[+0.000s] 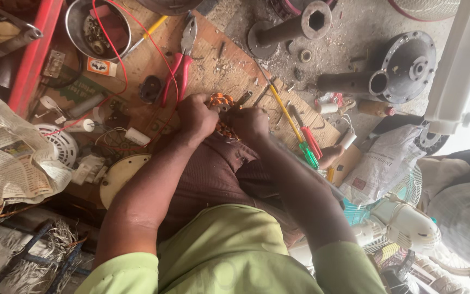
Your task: The person sits on the floor and works on a disassembled electric fan motor. They use a hammer and a metal rod to tap and adjust the copper-wound stator, then insert a metal shaft into the stator and rotate it by hand.
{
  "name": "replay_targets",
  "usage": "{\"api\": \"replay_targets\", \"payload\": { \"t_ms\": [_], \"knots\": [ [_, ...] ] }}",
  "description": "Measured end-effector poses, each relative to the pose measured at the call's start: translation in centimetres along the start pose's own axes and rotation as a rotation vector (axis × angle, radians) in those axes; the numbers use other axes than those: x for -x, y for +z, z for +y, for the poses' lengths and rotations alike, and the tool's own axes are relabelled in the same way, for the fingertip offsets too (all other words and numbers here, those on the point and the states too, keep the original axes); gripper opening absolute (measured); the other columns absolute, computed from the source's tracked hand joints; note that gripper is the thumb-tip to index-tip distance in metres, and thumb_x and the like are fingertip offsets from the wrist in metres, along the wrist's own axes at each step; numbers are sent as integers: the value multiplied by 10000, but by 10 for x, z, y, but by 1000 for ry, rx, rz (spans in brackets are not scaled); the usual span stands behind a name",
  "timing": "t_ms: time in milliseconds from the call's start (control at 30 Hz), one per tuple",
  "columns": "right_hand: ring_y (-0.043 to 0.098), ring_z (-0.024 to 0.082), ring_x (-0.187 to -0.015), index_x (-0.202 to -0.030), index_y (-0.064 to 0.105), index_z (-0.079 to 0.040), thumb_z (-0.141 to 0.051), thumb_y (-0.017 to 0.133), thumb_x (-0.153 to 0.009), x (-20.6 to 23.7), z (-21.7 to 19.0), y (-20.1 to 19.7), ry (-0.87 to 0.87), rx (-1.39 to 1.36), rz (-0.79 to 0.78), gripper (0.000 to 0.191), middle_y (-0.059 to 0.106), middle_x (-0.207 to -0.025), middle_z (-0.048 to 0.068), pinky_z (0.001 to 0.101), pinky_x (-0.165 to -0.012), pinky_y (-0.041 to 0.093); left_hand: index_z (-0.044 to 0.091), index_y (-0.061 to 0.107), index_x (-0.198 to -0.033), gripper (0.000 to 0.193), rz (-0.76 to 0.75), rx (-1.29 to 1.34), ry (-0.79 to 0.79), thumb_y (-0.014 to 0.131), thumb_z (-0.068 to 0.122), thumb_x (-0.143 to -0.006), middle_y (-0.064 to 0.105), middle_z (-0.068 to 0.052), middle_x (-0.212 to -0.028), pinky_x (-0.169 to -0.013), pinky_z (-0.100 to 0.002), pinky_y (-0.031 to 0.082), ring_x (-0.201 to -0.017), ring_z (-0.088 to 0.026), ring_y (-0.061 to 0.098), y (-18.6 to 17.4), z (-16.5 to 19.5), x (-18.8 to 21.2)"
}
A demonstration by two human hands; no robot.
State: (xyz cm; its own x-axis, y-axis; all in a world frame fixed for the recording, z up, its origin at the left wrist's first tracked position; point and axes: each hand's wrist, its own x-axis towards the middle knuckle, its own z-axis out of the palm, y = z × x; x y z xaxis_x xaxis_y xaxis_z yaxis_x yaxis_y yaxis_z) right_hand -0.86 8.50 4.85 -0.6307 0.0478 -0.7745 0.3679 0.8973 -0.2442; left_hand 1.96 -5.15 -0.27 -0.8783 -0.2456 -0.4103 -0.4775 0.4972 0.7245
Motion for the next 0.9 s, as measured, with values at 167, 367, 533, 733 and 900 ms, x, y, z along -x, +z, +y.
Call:
{"api": "replay_targets", "payload": {
  "t_ms": [167,367,533,733,900],
  "knots": [
    [673,83,-606,-911,871,-163,-403,733,-930,17,8,12,-305,-98,489,277,781,-770,17,278,-581,519,-2,763,-1061,361,-16,-59,19,877,153,-755,746,-197,-863,-777,-407,564,-805,-324,740,0,-2,-2],
    [705,76,-554,-954,825,-136,-459,724,-912,-1,0,-37,44,-175,-155,341,785,-833,-17,214,-474,589,29,786,-1018,306,-50,-27,-40,866,168,-758,757,-172,-859,-790,-398,563,-814,-306,745,-3,4,-2],
    [699,99,-667,-1151,760,-204,-497,667,-989,-14,-17,-37,-117,708,-325,347,739,-866,-14,238,-545,571,29,773,-1057,345,-34,-24,-35,861,158,-749,756,-175,-850,-775,-392,571,-809,-295,751,-4,7,-3],
    [689,122,-692,-1141,762,-232,-275,678,-961,-12,-13,-25,-415,1065,-229,204,718,-873,-64,264,-525,598,21,771,-1053,355,-28,-34,-33,873,170,-747,754,-182,-862,-779,-390,571,-813,-303,749,-2,5,-3],
    [695,119,-659,-1039,807,-172,-435,693,-995,3,-7,-9,40,70,-12,290,769,-847,20,288,-571,562,8,760,-1064,395,-15,-57,-9,889,179,-732,747,-190,-851,-774,-399,566,-803,-317,742,-1,2,-3]
  ]
}}
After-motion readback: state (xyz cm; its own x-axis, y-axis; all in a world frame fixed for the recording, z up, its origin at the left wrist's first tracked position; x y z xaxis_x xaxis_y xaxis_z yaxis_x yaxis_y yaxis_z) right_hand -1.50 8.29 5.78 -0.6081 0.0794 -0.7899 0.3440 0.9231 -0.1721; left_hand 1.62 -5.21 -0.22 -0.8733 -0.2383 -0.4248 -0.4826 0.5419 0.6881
